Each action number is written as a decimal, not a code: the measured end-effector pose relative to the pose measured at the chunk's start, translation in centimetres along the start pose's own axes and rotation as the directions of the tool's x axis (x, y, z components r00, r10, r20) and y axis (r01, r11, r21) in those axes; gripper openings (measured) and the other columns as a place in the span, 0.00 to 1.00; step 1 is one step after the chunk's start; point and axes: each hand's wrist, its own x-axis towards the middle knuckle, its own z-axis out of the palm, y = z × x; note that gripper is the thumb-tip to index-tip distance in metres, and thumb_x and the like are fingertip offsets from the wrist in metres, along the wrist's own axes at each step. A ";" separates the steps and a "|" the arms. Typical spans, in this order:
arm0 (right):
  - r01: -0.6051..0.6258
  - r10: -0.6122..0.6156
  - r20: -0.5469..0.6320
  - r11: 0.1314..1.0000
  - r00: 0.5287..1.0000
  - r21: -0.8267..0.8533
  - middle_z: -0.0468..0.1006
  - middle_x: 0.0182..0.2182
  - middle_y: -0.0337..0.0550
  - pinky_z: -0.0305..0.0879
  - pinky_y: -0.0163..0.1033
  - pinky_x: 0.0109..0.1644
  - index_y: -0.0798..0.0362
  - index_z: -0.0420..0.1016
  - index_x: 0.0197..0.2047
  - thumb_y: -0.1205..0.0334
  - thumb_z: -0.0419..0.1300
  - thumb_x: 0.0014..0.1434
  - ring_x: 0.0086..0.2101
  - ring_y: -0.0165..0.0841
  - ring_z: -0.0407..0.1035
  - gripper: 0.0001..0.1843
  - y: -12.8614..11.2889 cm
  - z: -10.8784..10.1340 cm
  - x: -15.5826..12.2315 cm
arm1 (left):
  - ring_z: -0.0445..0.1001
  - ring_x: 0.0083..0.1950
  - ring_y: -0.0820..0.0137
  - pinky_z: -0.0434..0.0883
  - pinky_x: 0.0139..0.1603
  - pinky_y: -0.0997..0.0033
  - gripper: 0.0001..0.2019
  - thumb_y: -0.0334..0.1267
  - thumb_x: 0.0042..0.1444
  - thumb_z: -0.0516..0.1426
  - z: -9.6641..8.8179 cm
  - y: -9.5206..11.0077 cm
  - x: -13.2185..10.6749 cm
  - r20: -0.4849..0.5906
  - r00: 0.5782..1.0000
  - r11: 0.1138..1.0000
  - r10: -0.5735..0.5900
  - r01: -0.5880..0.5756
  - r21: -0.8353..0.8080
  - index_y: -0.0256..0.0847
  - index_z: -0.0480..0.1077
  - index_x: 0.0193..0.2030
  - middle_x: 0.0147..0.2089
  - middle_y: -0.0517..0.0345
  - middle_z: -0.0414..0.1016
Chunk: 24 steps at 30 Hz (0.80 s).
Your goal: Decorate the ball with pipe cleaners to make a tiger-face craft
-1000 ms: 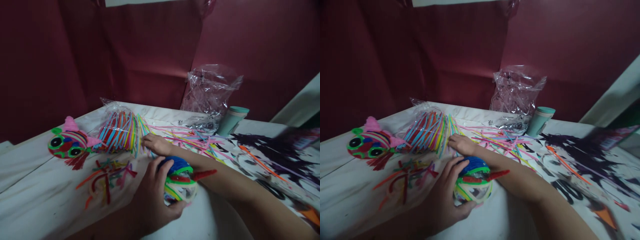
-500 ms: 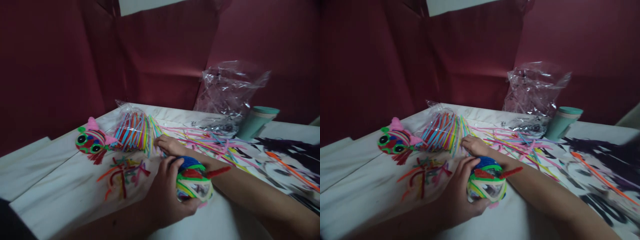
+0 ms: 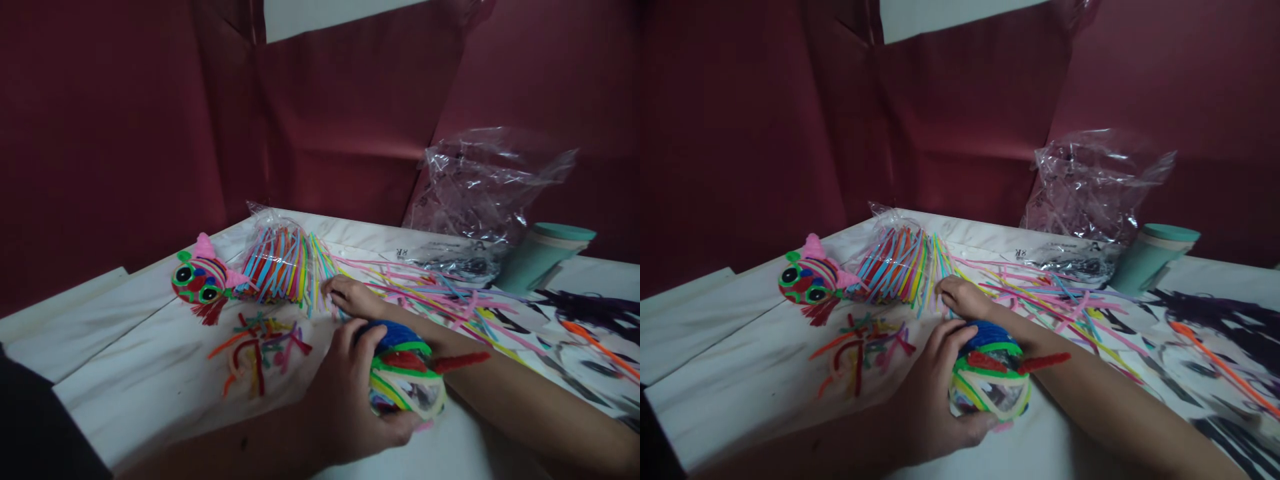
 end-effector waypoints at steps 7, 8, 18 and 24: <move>0.028 -0.028 -0.002 0.998 1.000 0.059 0.77 0.39 0.50 0.68 0.41 0.48 0.52 0.71 0.38 0.66 0.49 0.64 0.43 0.35 0.71 0.10 -0.8 -1.2 -0.2 | 0.62 0.61 0.53 0.64 0.64 0.55 0.44 0.42 0.35 0.68 -0.2 0.3 0.2 0.028 0.999 0.999 -0.037 0.037 -0.014 0.36 0.56 0.60 0.59 0.41 0.59; 0.037 -0.038 0.015 0.996 0.999 0.085 0.78 0.39 0.50 0.68 0.41 0.49 0.53 0.72 0.38 0.65 0.49 0.65 0.43 0.35 0.71 0.11 -0.9 -1.5 -0.2 | 0.62 0.61 0.53 0.64 0.64 0.55 0.44 0.42 0.35 0.68 -0.2 0.3 0.2 0.031 0.999 0.999 -0.038 0.038 -0.016 0.36 0.56 0.60 0.59 0.41 0.59; -0.195 0.259 -0.065 0.849 0.964 0.491 0.81 0.37 0.47 0.69 0.42 0.47 0.53 0.77 0.34 0.53 0.62 0.58 0.40 0.35 0.75 0.11 -2.7 -7.2 0.3 | 0.61 0.62 0.54 0.63 0.65 0.56 0.43 0.40 0.36 0.67 -0.3 0.2 0.3 0.023 0.999 0.999 -0.034 0.035 -0.038 0.38 0.56 0.61 0.60 0.43 0.59; -0.055 0.300 -0.590 0.917 0.750 0.396 0.80 0.42 0.38 0.69 0.47 0.49 0.44 0.75 0.37 0.56 0.64 0.56 0.44 0.38 0.75 0.05 -7.8 -15.6 0.3 | 0.61 0.61 0.55 0.60 0.65 0.55 0.40 0.39 0.36 0.66 -0.5 0.1 0.4 0.008 0.995 0.992 -0.101 0.102 -0.069 0.39 0.59 0.59 0.58 0.45 0.61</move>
